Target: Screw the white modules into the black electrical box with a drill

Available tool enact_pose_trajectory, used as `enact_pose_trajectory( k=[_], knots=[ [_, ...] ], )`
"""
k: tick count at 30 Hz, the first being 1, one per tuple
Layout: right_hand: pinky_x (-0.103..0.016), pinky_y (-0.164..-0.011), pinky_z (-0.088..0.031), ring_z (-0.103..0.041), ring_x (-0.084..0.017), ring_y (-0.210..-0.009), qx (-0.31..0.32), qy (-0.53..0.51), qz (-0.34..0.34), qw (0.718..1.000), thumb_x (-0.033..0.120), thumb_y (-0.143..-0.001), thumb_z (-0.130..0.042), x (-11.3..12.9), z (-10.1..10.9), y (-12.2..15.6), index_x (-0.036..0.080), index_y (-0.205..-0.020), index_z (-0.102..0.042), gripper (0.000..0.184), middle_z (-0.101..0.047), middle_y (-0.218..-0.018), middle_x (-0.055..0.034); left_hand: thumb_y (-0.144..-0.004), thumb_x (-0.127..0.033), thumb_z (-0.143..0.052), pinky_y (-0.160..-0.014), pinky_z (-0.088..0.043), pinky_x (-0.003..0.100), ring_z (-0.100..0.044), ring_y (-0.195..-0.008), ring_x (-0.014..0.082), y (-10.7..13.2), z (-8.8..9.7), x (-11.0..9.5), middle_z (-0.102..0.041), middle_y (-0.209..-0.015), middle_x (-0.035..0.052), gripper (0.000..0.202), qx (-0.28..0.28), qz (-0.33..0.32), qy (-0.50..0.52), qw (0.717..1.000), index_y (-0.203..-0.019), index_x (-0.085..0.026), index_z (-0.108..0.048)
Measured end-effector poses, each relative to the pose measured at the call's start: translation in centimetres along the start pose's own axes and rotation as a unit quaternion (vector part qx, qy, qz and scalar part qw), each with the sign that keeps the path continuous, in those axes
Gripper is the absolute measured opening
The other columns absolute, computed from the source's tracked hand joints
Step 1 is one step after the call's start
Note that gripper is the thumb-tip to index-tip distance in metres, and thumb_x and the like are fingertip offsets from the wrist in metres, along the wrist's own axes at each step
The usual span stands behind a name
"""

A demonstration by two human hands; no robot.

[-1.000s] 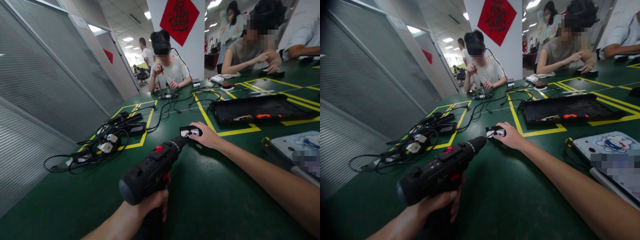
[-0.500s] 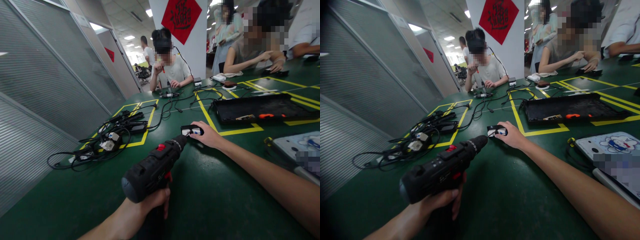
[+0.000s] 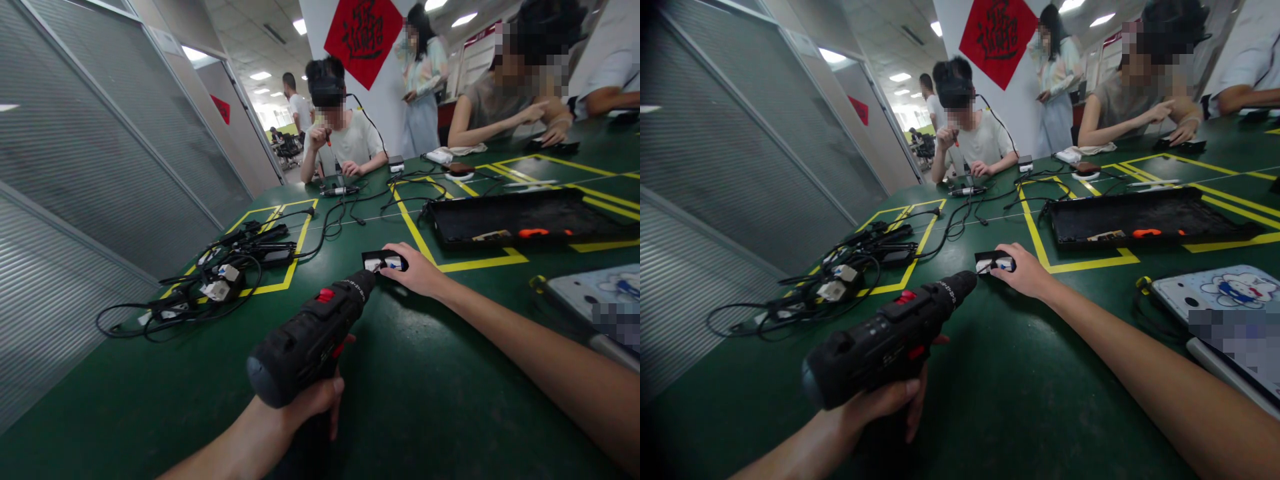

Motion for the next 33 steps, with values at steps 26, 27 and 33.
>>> enact_pose_trajectory(
  k=[26,27,33],
  knots=[
    [-0.034,-0.088,-0.043,-0.054,-0.019,-0.093,-0.009,0.011,0.01,1.0,0.033,-0.083,-0.065,0.26,-0.11,0.04,0.023,-0.121,-0.049,0.042,-0.051,-0.108,-0.0038,-0.085,-0.038,-0.051,-0.06,-0.047,0.033,-0.053,-0.058,0.0147,0.17,-0.05,-0.15,-0.052,-0.07,0.0006,0.042,0.024,0.0,-0.046,0.999,-0.121,-0.016,-0.047],
    [-0.034,-0.088,-0.043,-0.054,-0.019,-0.093,-0.01,0.011,0.011,1.0,0.033,-0.083,-0.065,0.3,-0.09,0.03,0.023,-0.12,-0.049,0.042,-0.051,-0.108,-0.0037,-0.086,-0.037,-0.051,-0.06,-0.047,0.033,-0.054,-0.058,0.0148,0.17,-0.09,-0.16,-0.052,-0.069,0.0007,0.041,0.027,0.0,-0.047,0.999,-0.119,-0.015,-0.047],
    [-0.035,-0.087,-0.044,-0.054,-0.019,-0.093,-0.002,0.013,0.003,1.0,0.033,-0.083,-0.064,0.44,-0.05,0.03,0.023,-0.12,-0.049,0.041,-0.051,-0.109,-0.0042,-0.085,-0.039,-0.051,-0.06,-0.046,0.032,-0.056,-0.058,0.016,0.23,0.03,-0.12,-0.056,-0.066,0.0026,0.033,0.02,0.009,-0.054,0.998,-0.104,-0.013,-0.051]
  ],
)
Point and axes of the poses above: each hand's wrist, its own y-axis away from the middle knuckle, its own z-axis out of the back of the hand, x = y × z, the point moved 10 cm from there along -y, towards the middle knuckle
